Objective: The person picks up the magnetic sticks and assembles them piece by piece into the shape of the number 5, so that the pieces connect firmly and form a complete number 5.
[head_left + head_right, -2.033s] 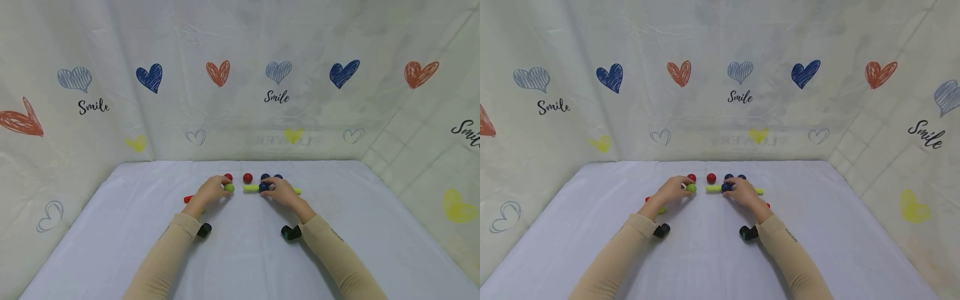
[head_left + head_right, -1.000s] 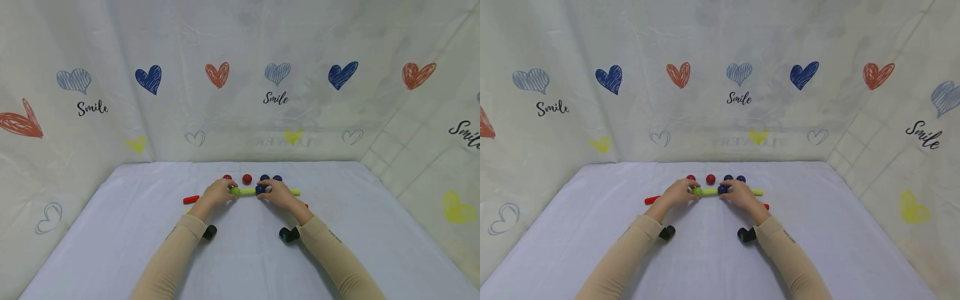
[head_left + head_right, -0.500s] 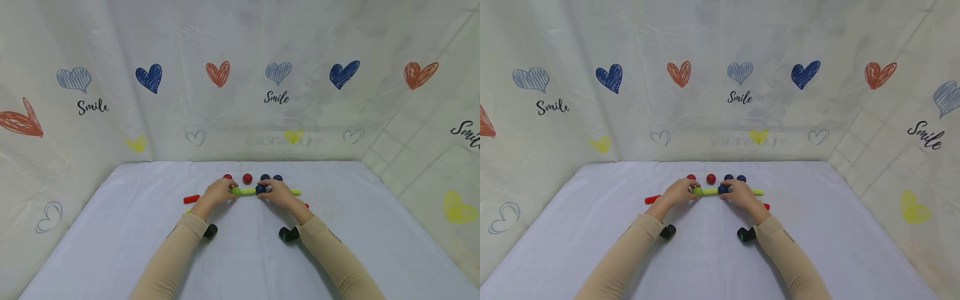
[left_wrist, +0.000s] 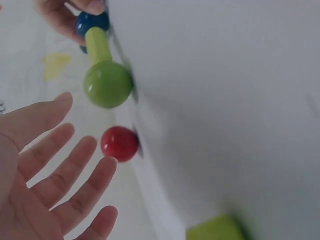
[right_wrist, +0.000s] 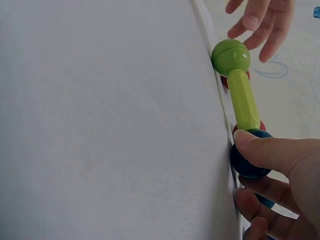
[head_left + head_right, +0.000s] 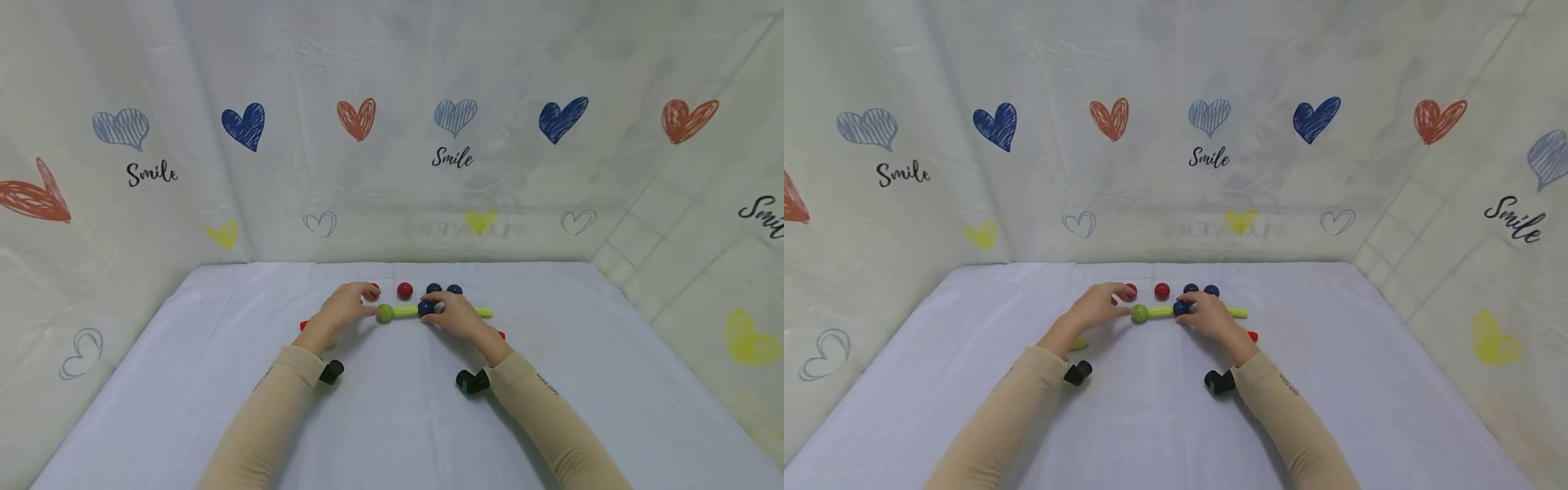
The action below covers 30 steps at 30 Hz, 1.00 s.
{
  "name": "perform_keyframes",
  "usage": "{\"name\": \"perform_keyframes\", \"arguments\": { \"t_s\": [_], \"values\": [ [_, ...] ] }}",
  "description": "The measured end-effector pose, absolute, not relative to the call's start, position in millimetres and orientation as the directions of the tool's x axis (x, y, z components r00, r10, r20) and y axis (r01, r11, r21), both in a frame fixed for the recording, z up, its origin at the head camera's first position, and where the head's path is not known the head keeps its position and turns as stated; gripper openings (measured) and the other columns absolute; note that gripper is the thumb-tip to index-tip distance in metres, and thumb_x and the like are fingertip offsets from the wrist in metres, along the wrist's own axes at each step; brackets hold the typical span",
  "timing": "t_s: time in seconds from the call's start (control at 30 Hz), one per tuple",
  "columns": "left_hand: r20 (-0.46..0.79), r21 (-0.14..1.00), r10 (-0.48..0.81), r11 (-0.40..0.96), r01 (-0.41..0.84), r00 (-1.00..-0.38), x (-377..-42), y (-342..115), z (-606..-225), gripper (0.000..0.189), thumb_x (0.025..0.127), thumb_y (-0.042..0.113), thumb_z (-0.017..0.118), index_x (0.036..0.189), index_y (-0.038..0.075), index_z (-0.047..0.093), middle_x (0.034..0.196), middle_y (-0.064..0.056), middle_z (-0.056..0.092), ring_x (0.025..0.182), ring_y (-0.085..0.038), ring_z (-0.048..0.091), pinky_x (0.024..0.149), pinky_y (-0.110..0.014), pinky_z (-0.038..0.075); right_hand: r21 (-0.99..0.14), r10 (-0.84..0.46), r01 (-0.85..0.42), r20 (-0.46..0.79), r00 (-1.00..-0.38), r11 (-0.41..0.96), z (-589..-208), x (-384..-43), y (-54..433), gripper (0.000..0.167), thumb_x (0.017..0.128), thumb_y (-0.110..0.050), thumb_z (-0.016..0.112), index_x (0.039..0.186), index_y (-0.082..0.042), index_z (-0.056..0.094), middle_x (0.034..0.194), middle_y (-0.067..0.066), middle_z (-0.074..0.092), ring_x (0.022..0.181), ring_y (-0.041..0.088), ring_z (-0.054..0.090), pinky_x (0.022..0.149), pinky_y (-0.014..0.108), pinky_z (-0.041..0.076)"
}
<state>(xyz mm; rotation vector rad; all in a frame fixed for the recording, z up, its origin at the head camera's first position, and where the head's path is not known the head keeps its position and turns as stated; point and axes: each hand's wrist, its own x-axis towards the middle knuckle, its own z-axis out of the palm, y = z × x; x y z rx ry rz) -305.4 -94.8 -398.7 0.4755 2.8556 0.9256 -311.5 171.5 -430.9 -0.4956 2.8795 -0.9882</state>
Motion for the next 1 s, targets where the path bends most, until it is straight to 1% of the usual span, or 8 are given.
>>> {"name": "perform_keyframes", "arguments": {
  "t_s": [0.13, 0.27, 0.4, 0.5, 0.7, 0.83, 0.93, 1.0],
  "values": [
    [-0.001, 0.592, 0.310, 0.767, 0.249, -0.951, -301, -109, -389, 0.038, 0.095, 0.020, 0.075, 0.132, 0.012, 0.067, 0.119, -0.007, 0.069, 0.110, -0.027, 0.063, 0.093, -0.046, 0.051, -0.603, -0.320, -0.282, 0.046, -0.946, 0.746, -430, -311, 172, 0.045, 0.091, -0.019, 0.080, 0.134, -0.010, 0.068, 0.119, 0.011, 0.067, 0.085, 0.020, 0.060, 0.073, 0.034, 0.051],
    [-0.003, 0.583, 0.298, 0.776, 0.240, -0.955, -295, -123, -382, 0.041, 0.095, 0.020, 0.074, 0.134, 0.011, 0.066, 0.121, -0.009, 0.069, 0.111, -0.028, 0.063, 0.092, -0.047, 0.051, -0.602, -0.306, -0.265, 0.036, -0.951, 0.753, -428, -311, 172, 0.046, 0.091, -0.019, 0.080, 0.134, -0.011, 0.068, 0.119, 0.010, 0.067, 0.086, 0.020, 0.060, 0.071, 0.034, 0.052],
    [-0.011, 0.545, 0.305, 0.800, 0.250, -0.952, -290, -137, -381, 0.041, 0.095, 0.019, 0.074, 0.134, 0.009, 0.066, 0.123, -0.011, 0.068, 0.109, -0.028, 0.063, 0.091, -0.046, 0.051, -0.605, -0.308, -0.261, 0.028, -0.951, 0.752, -426, -310, 171, 0.046, 0.091, -0.019, 0.080, 0.135, -0.011, 0.067, 0.120, 0.010, 0.066, 0.085, 0.020, 0.060, 0.071, 0.033, 0.051],
    [-0.030, 0.525, 0.302, 0.816, 0.243, -0.953, -287, -146, -382, 0.040, 0.094, 0.017, 0.075, 0.133, 0.009, 0.066, 0.125, -0.012, 0.067, 0.104, -0.026, 0.063, 0.089, -0.045, 0.052, -0.602, -0.323, -0.277, 0.033, -0.946, 0.749, -426, -310, 171, 0.046, 0.092, -0.019, 0.080, 0.134, -0.009, 0.067, 0.120, 0.011, 0.066, 0.084, 0.019, 0.059, 0.071, 0.034, 0.051],
    [-0.047, 0.499, 0.279, 0.838, 0.220, -0.959, -286, -165, -385, 0.040, 0.094, 0.017, 0.074, 0.132, 0.008, 0.067, 0.126, -0.013, 0.067, 0.106, -0.029, 0.062, 0.091, -0.048, 0.051, -0.593, -0.324, -0.281, 0.037, -0.945, 0.755, -425, -311, 170, 0.046, 0.091, -0.018, 0.080, 0.135, -0.010, 0.066, 0.120, 0.010, 0.066, 0.083, 0.019, 0.058, 0.072, 0.034, 0.050],
    [-0.062, 0.491, 0.259, 0.849, 0.197, -0.964, -285, -176, -390, 0.039, 0.092, 0.016, 0.073, 0.130, 0.007, 0.068, 0.127, -0.014, 0.066, 0.106, -0.030, 0.061, 0.090, -0.049, 0.050, -0.575, -0.332, -0.293, 0.039, -0.943, 0.764, -424, -310, 171, 0.049, 0.090, -0.019, 0.081, 0.135, -0.009, 0.066, 0.122, 0.011, 0.067, 0.088, 0.020, 0.060, 0.078, 0.038, 0.052],
    [-0.085, 0.485, 0.238, 0.858, 0.169, -0.968, -282, -184, -391, 0.039, 0.091, 0.015, 0.072, 0.129, 0.007, 0.069, 0.126, -0.016, 0.065, 0.110, -0.033, 0.060, 0.091, -0.050, 0.050, -0.563, -0.341, -0.306, 0.045, -0.939, 0.768, -424, -311, 170, 0.051, 0.089, -0.020, 0.082, 0.136, -0.009, 0.065, 0.124, 0.011, 0.067, 0.094, 0.021, 0.060, 0.084, 0.041, 0.051],
    [-0.100, 0.475, 0.222, 0.867, 0.149, -0.970, -281, -189, -391, 0.038, 0.091, 0.015, 0.072, 0.128, 0.006, 0.069, 0.125, -0.017, 0.065, 0.113, -0.035, 0.060, 0.092, -0.052, 0.049, -0.559, -0.349, -0.317, 0.053, -0.936, 0.766, -424, -312, 169, 0.052, 0.090, -0.020, 0.082, 0.137, -0.009, 0.065, 0.124, 0.011, 0.067, 0.096, 0.021, 0.060, 0.086, 0.042, 0.051]
  ]
}}
